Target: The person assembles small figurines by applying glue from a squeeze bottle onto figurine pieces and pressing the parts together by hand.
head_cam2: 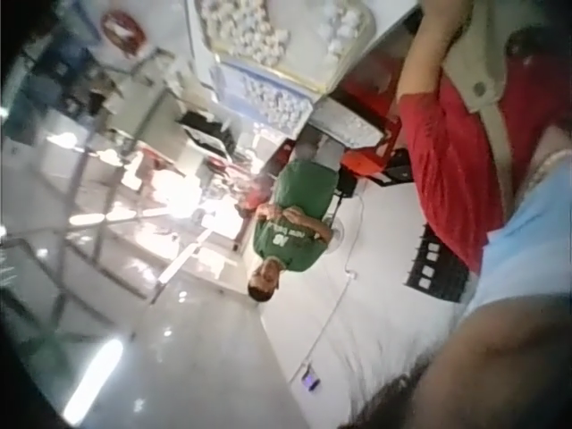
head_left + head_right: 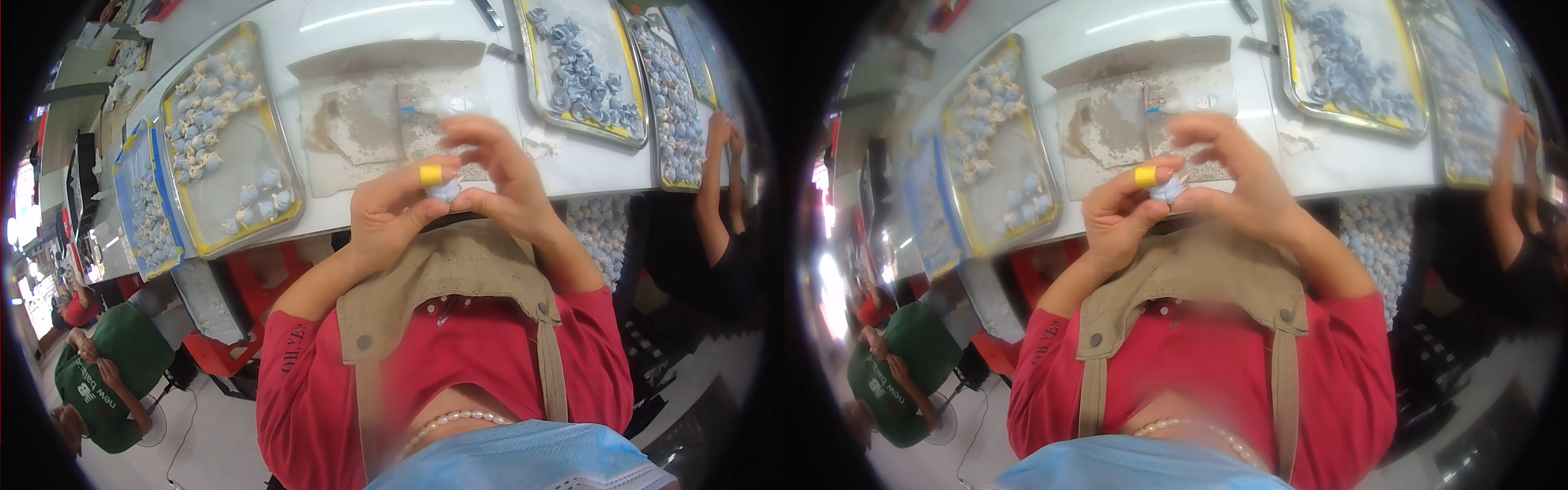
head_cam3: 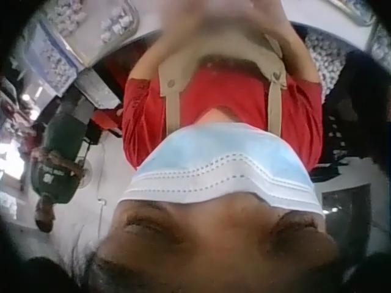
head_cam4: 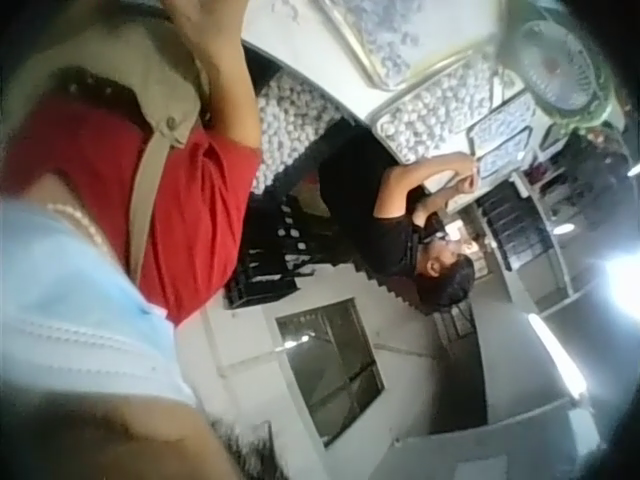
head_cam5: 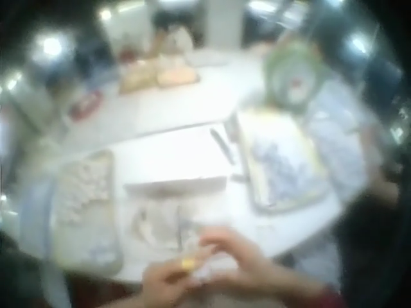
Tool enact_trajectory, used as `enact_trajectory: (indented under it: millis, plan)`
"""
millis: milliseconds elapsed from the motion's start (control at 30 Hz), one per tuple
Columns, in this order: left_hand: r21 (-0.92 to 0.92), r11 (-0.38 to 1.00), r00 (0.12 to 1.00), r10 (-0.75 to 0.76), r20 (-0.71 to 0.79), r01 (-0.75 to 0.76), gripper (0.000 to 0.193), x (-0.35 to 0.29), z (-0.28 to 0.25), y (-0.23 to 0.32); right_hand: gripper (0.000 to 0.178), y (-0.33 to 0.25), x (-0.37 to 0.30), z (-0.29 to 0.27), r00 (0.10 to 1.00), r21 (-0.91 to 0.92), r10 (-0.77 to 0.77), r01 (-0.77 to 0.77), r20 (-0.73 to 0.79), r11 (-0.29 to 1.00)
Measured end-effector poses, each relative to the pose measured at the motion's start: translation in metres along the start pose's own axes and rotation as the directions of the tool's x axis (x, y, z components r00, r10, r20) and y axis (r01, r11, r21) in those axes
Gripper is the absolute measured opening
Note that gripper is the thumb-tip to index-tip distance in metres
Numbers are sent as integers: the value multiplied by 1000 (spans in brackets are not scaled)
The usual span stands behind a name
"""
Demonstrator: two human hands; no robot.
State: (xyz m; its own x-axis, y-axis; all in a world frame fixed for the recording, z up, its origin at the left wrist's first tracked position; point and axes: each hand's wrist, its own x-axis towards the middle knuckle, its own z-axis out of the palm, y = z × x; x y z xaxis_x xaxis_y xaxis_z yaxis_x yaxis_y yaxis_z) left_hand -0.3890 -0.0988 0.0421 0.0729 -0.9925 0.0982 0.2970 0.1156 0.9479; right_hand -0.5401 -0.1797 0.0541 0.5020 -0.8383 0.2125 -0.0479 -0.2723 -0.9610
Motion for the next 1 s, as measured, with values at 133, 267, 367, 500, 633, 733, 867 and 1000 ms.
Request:
enact_trajectory:
  millis: [133, 267, 367, 500, 633, 733, 867, 1000]
  plan:
    - [-129, 963, 971, -225, 82, 235, 32, -2, 1, 6, 48, 1, -4, -8, 916, 283, 181, -291, 357, 914]
    - [19, 993, 990, -114, 85, 113, 33, -2, 4, 4, 43, 0, -7, -11, 913, 244, 160, -264, 376, 933]
    - [172, 984, 990, -62, 128, 40, 30, -2, 4, 8, 41, 0, -11, -11, 928, 293, 115, -227, 353, 929]
    - [295, 955, 976, -25, 217, -41, 27, 2, 5, 17, 38, 0, -12, -14, 936, 345, 76, -201, 345, 917]
    - [290, 954, 982, 26, 190, -81, 24, 2, 8, 19, 37, -1, -11, -14, 930, 350, 49, -186, 365, 918]
    - [370, 929, 985, -65, 161, 1, 21, 2, 6, 33, 37, -2, -11, -13, 912, 356, 51, -210, 406, 911]
    - [292, 955, 990, -93, 105, 58, 24, 5, -5, 33, 42, -4, -1, -2, 906, 391, 157, -320, 394, 863]
    - [752, 659, 999, 43, -1, -28, 26, 5, -77, 55, 55, -13, 20, 18, 955, 52, 26, -44, 295, 998]
